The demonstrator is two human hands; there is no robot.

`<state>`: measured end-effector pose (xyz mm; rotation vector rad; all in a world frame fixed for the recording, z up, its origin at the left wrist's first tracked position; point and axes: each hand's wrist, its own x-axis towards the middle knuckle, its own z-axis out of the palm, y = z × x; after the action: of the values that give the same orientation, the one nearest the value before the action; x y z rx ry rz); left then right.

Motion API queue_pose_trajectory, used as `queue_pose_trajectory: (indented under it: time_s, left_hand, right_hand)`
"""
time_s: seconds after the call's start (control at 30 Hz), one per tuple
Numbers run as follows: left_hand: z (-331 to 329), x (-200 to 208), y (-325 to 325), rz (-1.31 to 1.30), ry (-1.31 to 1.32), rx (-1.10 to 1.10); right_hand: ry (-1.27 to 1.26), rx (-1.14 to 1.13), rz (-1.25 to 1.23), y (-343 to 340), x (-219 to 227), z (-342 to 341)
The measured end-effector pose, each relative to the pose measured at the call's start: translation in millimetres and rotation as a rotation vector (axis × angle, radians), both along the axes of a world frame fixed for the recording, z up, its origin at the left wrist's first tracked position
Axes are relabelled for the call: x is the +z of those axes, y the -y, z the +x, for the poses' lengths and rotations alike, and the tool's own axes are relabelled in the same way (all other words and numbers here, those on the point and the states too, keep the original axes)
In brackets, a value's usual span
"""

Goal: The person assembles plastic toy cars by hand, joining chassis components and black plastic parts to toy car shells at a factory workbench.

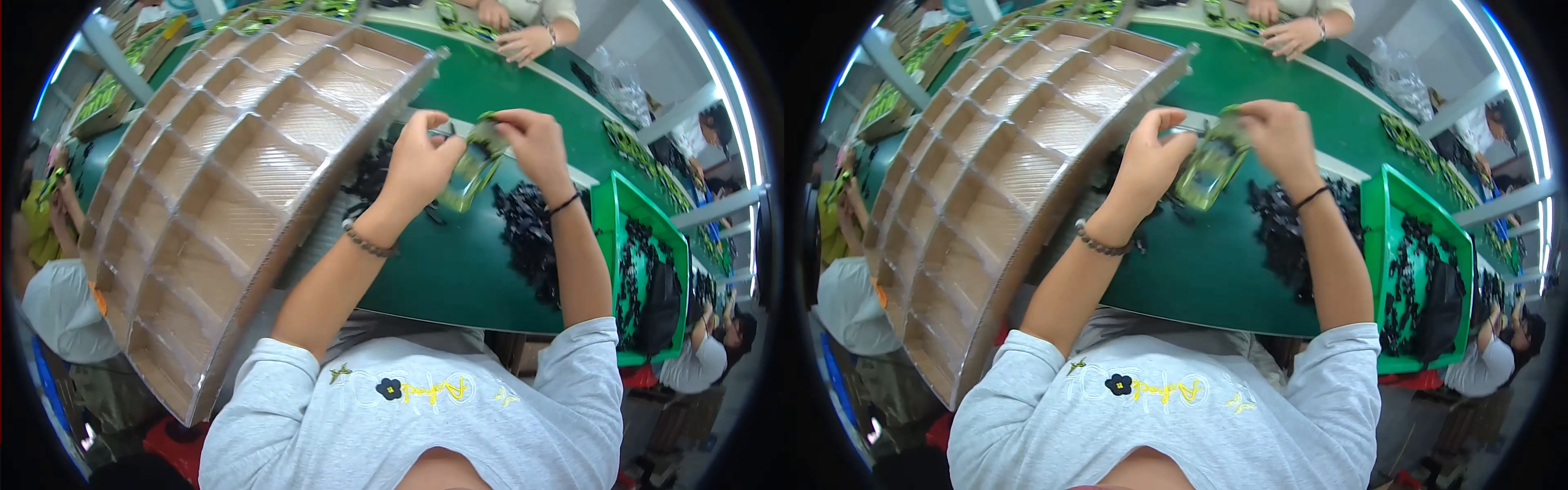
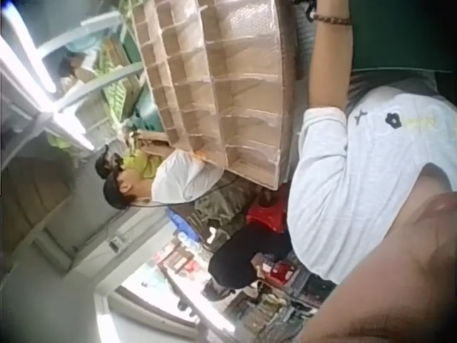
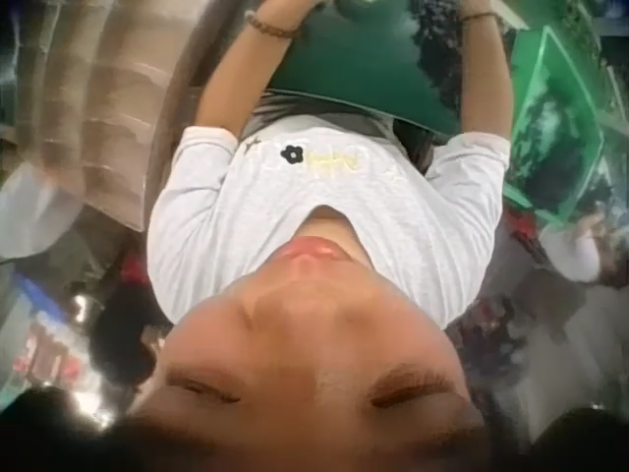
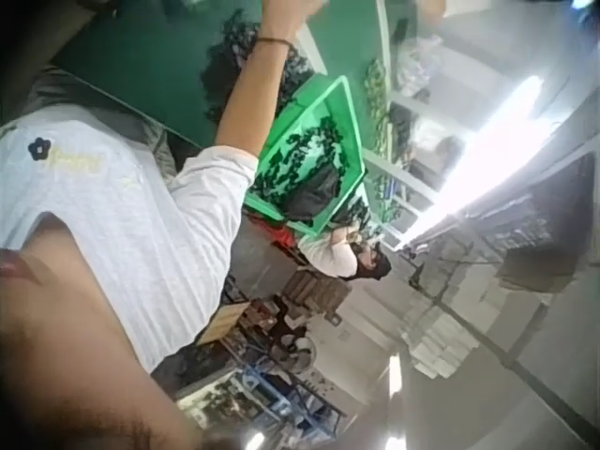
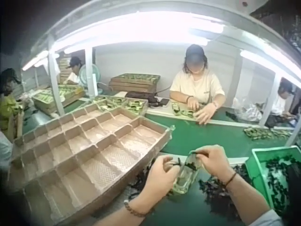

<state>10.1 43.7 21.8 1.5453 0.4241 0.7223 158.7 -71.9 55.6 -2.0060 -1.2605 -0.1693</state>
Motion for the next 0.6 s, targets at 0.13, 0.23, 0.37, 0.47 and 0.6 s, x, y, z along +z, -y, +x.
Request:
queue_pose_trajectory:
  time_s: [0.13, 0.23, 0.37, 0.47, 0.6]
  left_hand:
    - [28, 79, -31, 0.138, 0.163, 0.127]
    - [22, 148, -63, 0.411, 0.204, 0.136]
    - [3, 143, -175, 0.910, -0.374, 0.547]
    - [-16, 112, -273, 1.124, -0.694, 0.638]
    - [-13, 63, -359, 1.352, -0.953, 0.505]
  right_hand:
    - [-0.738, -0.340, 0.328, -23, -50, 131]
    - [-1.323, -0.372, 0.542, -27, -91, 215]
    - [-1.684, -0.366, 0.699, -82, -119, 200]
    - [-1.696, -0.424, 0.759, -86, -134, 213]
    - [-1.512, -0.256, 0.566, -63, -138, 205]
